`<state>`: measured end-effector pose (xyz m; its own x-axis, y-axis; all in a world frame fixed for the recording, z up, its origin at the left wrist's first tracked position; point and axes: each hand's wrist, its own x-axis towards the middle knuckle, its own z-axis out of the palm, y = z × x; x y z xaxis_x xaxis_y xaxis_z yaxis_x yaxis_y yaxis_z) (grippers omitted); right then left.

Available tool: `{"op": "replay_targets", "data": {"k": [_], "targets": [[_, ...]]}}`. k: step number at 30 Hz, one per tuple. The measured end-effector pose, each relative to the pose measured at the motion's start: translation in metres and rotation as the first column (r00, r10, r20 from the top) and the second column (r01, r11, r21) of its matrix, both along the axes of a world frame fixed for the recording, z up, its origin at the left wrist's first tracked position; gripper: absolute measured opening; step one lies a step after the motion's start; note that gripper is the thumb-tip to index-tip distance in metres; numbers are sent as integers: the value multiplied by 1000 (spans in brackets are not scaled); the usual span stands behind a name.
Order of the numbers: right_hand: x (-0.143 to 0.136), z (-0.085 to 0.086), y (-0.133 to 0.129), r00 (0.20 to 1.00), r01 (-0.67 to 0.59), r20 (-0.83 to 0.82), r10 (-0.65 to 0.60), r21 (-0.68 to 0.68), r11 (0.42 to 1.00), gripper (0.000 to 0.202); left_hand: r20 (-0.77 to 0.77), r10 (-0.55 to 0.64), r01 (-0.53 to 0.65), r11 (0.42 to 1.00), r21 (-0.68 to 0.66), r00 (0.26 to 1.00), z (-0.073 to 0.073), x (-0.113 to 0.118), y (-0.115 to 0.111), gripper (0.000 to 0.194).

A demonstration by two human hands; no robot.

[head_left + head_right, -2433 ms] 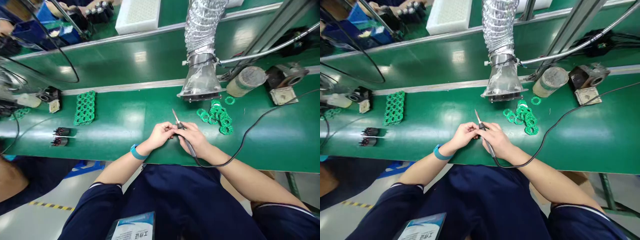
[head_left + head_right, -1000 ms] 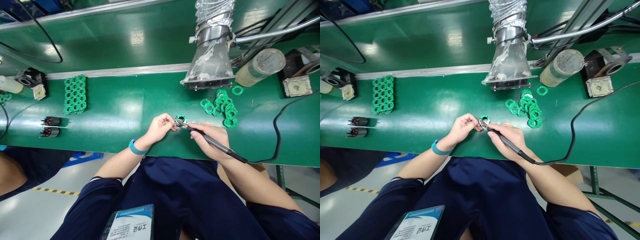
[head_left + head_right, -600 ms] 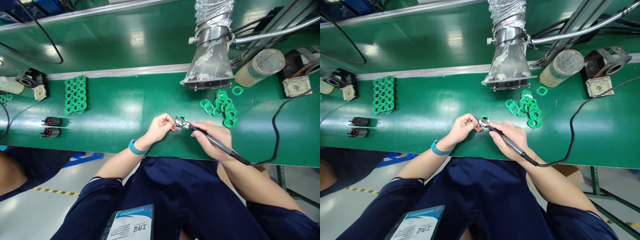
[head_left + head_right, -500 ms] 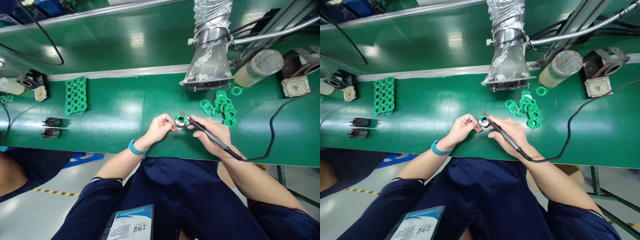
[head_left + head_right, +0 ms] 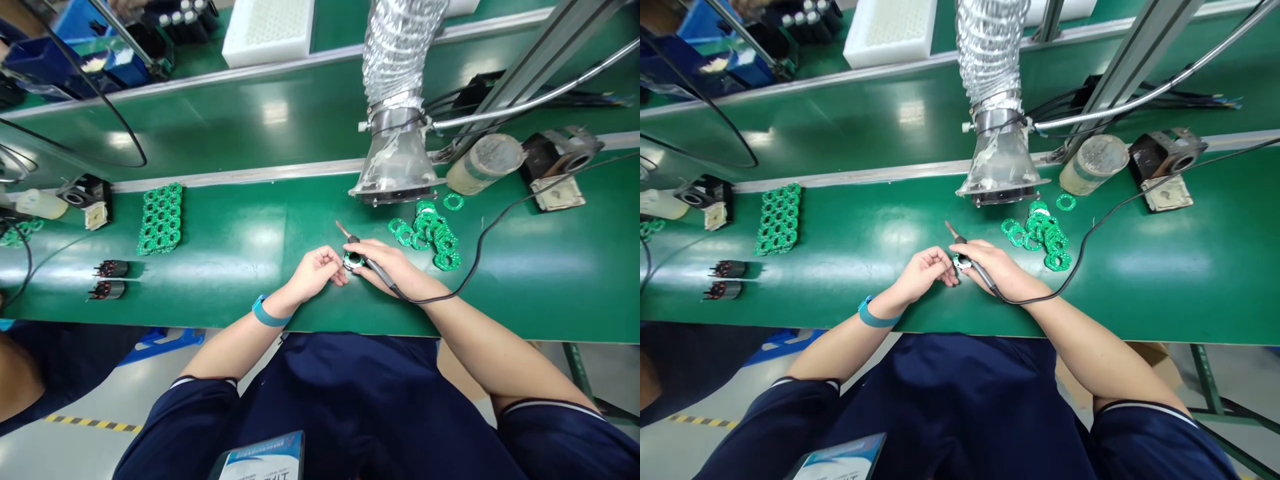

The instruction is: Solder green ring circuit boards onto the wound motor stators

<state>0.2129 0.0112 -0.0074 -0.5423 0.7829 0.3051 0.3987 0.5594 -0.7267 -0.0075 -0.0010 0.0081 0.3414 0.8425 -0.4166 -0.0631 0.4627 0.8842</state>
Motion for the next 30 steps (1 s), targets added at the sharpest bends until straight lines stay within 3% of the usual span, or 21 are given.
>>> {"op": "replay_targets", "data": {"k": [2,6,8,11,14,16,17,19,21,24,30], "targets": [[-1,-4,1,999,25,-23,-25,-21,999,46,81,-54,70,977,-199,995,0,-4,5,26],[-2,-5,1,996,38,-79,-41,-47,998,47,303,-83,240,816,-526,949,-2,-11,18,21],[-3,-4,0,993,48,-101,-54,-59,997,47,337,-23,226,783,-579,941,0,-12,22,16],[-3,-3,-1,990,72,-115,-79,-70,995,45,303,4,176,807,-564,953,5,-11,22,23],[-4,-3,-3,986,95,-127,-105,-82,992,42,163,-64,121,921,-371,985,7,-6,15,29],[-6,-4,-5,982,118,-135,-128,-85,989,42,-32,-58,54,993,-107,998,4,-2,7,25],[-8,-5,-6,979,135,-141,-146,-81,988,43,-141,-8,16,999,51,990,1,1,2,23],[-11,-8,-9,970,171,-161,-180,-69,983,47,-302,153,-45,940,337,941,-7,6,-8,19],[-15,-11,-12,959,207,-184,-215,-63,976,50,-359,305,-78,846,528,882,-15,12,-18,15],[-20,-14,-16,941,253,-215,-261,-65,965,51,-358,374,-75,774,628,856,-23,18,-34,16],[-21,-21,-16,924,285,-260,-280,-19,958,56,-384,207,66,807,587,900,-23,11,-45,37]]}}
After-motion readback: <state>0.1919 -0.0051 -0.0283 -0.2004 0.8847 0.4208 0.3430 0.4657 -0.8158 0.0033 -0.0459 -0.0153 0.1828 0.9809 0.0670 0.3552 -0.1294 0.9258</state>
